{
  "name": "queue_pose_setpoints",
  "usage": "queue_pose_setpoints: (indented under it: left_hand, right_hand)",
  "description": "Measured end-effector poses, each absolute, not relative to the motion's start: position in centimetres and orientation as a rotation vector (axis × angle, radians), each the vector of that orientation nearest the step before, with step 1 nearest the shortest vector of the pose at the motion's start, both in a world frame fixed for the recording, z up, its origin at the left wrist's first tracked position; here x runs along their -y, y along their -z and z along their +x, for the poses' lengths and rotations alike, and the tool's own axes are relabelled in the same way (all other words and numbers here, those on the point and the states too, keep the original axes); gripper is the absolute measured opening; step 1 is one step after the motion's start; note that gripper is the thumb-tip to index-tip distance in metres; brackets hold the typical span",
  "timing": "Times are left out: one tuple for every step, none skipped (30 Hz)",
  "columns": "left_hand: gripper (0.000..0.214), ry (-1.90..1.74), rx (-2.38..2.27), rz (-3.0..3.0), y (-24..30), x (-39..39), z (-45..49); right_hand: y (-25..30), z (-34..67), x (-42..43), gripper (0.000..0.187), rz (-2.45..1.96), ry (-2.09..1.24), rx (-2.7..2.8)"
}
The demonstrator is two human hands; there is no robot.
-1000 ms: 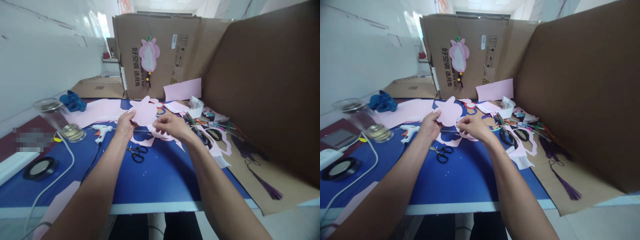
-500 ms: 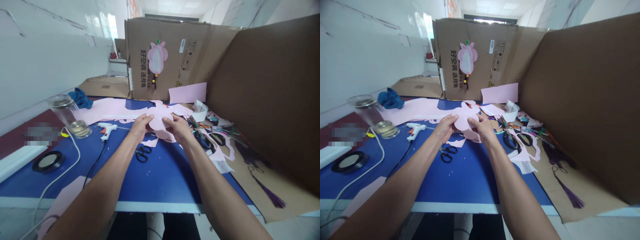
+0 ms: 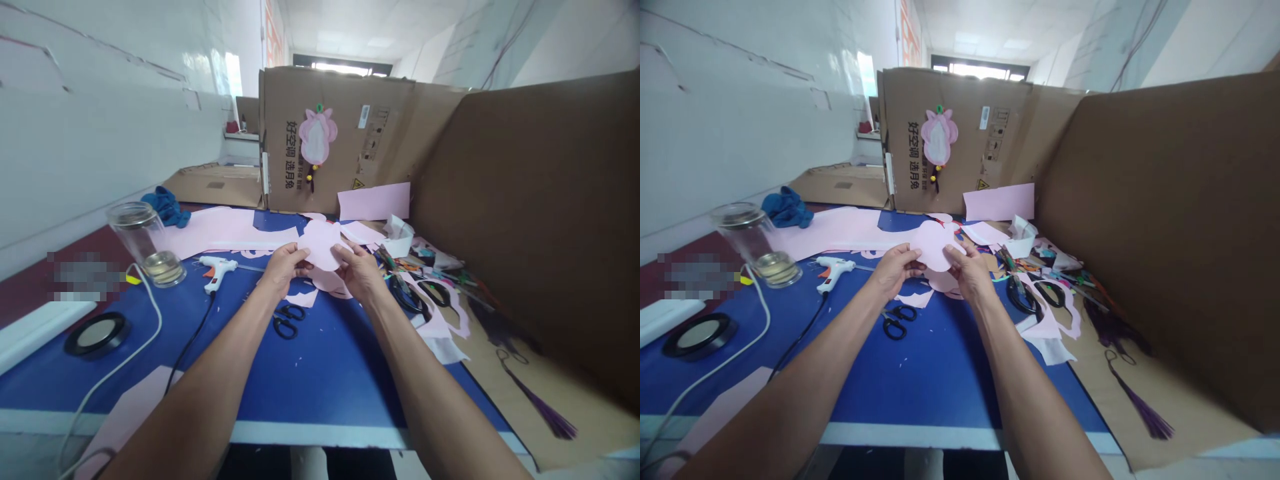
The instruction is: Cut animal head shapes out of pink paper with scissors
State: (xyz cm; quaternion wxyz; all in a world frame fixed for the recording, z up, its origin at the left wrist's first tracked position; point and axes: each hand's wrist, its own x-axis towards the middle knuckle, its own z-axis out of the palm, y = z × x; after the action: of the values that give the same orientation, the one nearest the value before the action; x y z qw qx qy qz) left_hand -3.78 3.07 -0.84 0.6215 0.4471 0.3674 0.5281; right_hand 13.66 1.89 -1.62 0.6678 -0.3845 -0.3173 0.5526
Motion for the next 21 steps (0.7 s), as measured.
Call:
queue_pose_setpoints:
  left_hand:
    - [0.023,-1.197,-0.858,1.039,0.82,-3.05,-3.75]
    - [0.022,-1.180,-0.876,1.054,0.82,-3.01,-3.70]
    - [0.022,-1.165,-0.896,1.070,0.85,-2.96,-3.63]
    - [0.022,-1.155,-0.913,1.084,0.90,-2.92,-3.55]
    - [0.023,-1.154,-0.925,1.093,0.96,-2.90,-3.48]
    - [0.024,-1.161,-0.933,1.096,1.03,-2.90,-3.43]
    - [0.025,-1.173,-0.939,1.094,1.11,-2.92,-3.41]
    - [0.027,-1.188,-0.945,1.090,1.18,-2.98,-3.41]
    - [0.029,-1.207,-0.951,1.083,1.25,-3.05,-3.43]
    - [0.030,-1.222,-0.956,1.078,1.31,-3.12,-3.47]
    - [0.032,-1.234,-0.958,1.074,1.35,-3.19,-3.51]
    - [0.033,-1.242,-0.955,1.070,1.38,-3.25,-3.56]
    - [0.034,-1.249,-0.949,1.066,1.40,-3.28,-3.60]
    - [0.034,-1.256,-0.941,1.061,1.41,-3.30,-3.63]
    - [0.035,-1.262,-0.936,1.057,1.42,-3.29,-3.65]
    - [0.035,-1.266,-0.933,1.055,1.42,-3.28,-3.66]
    - [0.035,-1.269,-0.932,1.054,1.41,-3.26,-3.66]
    - [0.035,-1.272,-0.932,1.052,1.41,-3.24,-3.66]
    - [0.035,-1.274,-0.930,1.048,1.40,-3.23,-3.65]
    - [0.035,-1.277,-0.928,1.042,1.40,-3.23,-3.64]
    - [0.035,-1.281,-0.925,1.036,1.39,-3.23,-3.64]
  right_hand:
    - [1.54,13.88,-1.91,0.046,-0.864,-1.239,0.707]
    - [1.49,14.06,-1.92,0.048,-0.861,-1.231,0.701]
    - [1.46,14.21,-1.92,0.049,-0.862,-1.221,0.699]
    - [1.45,14.30,-1.92,0.051,-0.863,-1.211,0.700]
    - [1.46,14.34,-1.92,0.052,-0.863,-1.201,0.703]
    - [1.47,14.34,-1.91,0.053,-0.861,-1.192,0.706]
    - [1.49,14.31,-1.89,0.053,-0.860,-1.185,0.708]
    - [1.51,14.28,-1.87,0.053,-0.857,-1.180,0.714]
    - [1.53,14.24,-1.85,0.053,-0.855,-1.175,0.726]
    - [1.54,14.21,-1.84,0.053,-0.855,-1.167,0.742]
    - [1.57,14.19,-1.84,0.052,-0.857,-1.158,0.760]
    - [1.59,14.18,-1.84,0.052,-0.860,-1.147,0.777]
    - [1.61,14.19,-1.86,0.052,-0.864,-1.138,0.790]
    - [1.64,14.20,-1.88,0.052,-0.867,-1.131,0.796]
    - [1.66,14.22,-1.90,0.052,-0.869,-1.129,0.794]
    - [1.68,14.24,-1.93,0.052,-0.872,-1.128,0.788]
    - [1.69,14.25,-1.95,0.053,-0.875,-1.129,0.783]
    - [1.70,14.26,-1.97,0.053,-0.880,-1.130,0.779]
    - [1.70,14.26,-1.98,0.053,-0.885,-1.131,0.777]
    - [1.70,14.25,-1.99,0.053,-0.889,-1.131,0.777]
    - [1.70,14.24,-1.98,0.053,-0.892,-1.132,0.779]
